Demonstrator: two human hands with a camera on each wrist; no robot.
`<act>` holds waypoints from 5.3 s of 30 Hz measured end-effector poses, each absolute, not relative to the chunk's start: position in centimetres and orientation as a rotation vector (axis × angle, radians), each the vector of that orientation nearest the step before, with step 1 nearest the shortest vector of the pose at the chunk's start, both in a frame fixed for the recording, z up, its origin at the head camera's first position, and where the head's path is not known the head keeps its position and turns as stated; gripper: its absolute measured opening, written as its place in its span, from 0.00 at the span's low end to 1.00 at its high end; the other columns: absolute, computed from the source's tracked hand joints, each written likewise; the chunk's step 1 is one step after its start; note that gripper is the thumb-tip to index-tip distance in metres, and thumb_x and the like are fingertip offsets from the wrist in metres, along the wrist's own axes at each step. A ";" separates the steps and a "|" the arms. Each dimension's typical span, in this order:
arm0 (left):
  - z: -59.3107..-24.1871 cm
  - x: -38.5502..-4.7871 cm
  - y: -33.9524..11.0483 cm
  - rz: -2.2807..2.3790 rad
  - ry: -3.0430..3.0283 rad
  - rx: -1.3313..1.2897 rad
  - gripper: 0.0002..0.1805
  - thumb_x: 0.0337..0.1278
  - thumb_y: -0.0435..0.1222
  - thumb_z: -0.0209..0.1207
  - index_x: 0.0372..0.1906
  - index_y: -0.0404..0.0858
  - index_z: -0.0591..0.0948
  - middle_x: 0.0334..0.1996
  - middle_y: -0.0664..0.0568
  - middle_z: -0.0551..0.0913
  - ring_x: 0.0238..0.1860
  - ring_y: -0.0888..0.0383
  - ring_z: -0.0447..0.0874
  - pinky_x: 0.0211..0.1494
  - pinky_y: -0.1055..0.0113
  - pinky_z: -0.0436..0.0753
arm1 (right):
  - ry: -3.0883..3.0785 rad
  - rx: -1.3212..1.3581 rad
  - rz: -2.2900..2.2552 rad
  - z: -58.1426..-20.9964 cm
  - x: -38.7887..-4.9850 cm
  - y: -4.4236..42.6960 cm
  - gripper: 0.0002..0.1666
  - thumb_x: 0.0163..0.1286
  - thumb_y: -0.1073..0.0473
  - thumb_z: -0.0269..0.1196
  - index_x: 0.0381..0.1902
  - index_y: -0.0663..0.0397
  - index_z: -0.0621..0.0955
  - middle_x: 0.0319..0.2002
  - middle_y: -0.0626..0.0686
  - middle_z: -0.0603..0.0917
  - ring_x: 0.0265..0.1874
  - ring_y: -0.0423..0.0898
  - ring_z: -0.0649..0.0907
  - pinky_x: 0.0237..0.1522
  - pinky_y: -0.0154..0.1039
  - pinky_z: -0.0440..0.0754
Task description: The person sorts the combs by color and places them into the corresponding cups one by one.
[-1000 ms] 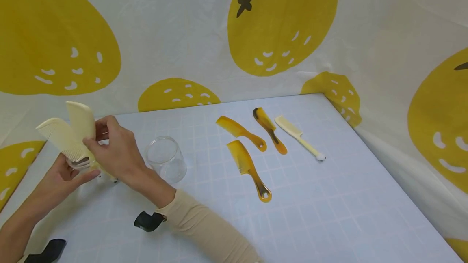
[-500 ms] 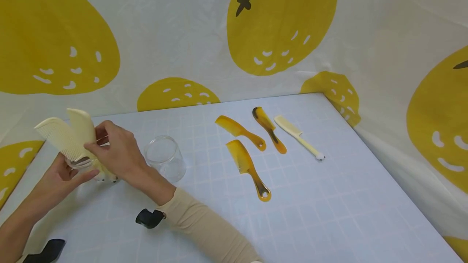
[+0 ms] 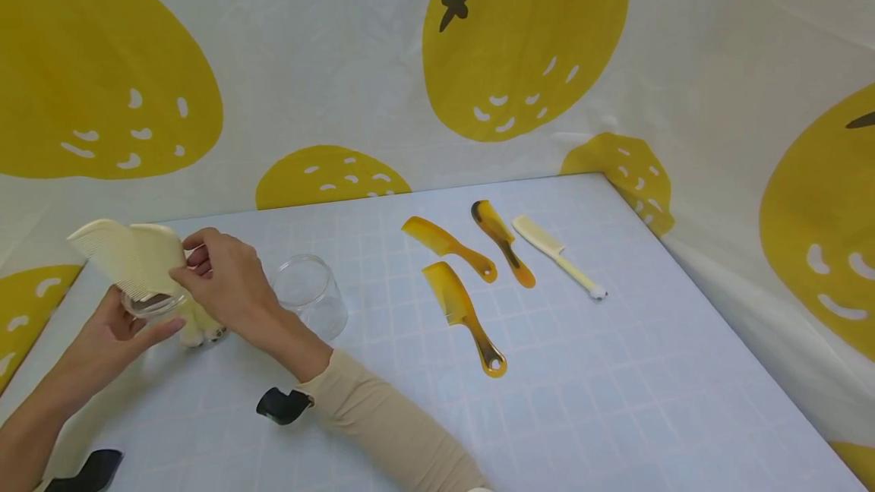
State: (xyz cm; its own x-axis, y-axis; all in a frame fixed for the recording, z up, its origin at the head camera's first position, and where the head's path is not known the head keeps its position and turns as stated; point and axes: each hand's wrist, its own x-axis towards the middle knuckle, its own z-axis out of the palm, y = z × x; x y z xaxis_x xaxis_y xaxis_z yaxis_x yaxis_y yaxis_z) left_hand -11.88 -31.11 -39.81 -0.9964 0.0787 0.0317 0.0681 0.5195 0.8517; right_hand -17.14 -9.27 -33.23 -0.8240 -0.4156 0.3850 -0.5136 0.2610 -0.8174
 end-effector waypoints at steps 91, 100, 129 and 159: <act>-39.9 -11.8 -31.3 1.544 2.740 0.234 0.47 0.73 0.34 0.60 0.81 0.59 0.43 0.80 0.50 0.52 0.79 0.57 0.51 0.61 0.91 0.60 | -2.334 0.780 1.359 -35.1 -19.1 12.9 0.09 0.71 0.68 0.66 0.47 0.64 0.81 0.43 0.53 0.84 0.42 0.45 0.83 0.48 0.43 0.87; -39.7 -11.8 -31.3 1.537 2.731 0.221 0.48 0.73 0.35 0.61 0.81 0.59 0.42 0.80 0.49 0.51 0.80 0.53 0.51 0.61 0.91 0.60 | -2.373 0.705 1.319 -35.9 -19.5 16.0 0.09 0.69 0.70 0.67 0.46 0.65 0.81 0.42 0.55 0.84 0.41 0.47 0.84 0.48 0.44 0.87; -39.8 -11.7 -31.3 1.558 2.723 0.229 0.47 0.73 0.34 0.60 0.81 0.58 0.42 0.79 0.49 0.51 0.80 0.56 0.50 0.62 0.91 0.60 | -2.544 0.354 1.094 -38.0 -21.5 25.9 0.15 0.72 0.67 0.65 0.53 0.70 0.77 0.49 0.65 0.82 0.47 0.60 0.82 0.52 0.57 0.83; -39.9 -11.8 -31.2 1.532 2.739 0.203 0.47 0.74 0.36 0.60 0.81 0.59 0.41 0.80 0.47 0.50 0.80 0.50 0.50 0.61 0.92 0.59 | -3.024 -0.058 0.807 -39.2 -23.1 31.4 0.25 0.71 0.67 0.60 0.63 0.73 0.71 0.57 0.74 0.72 0.51 0.66 0.71 0.59 0.63 0.72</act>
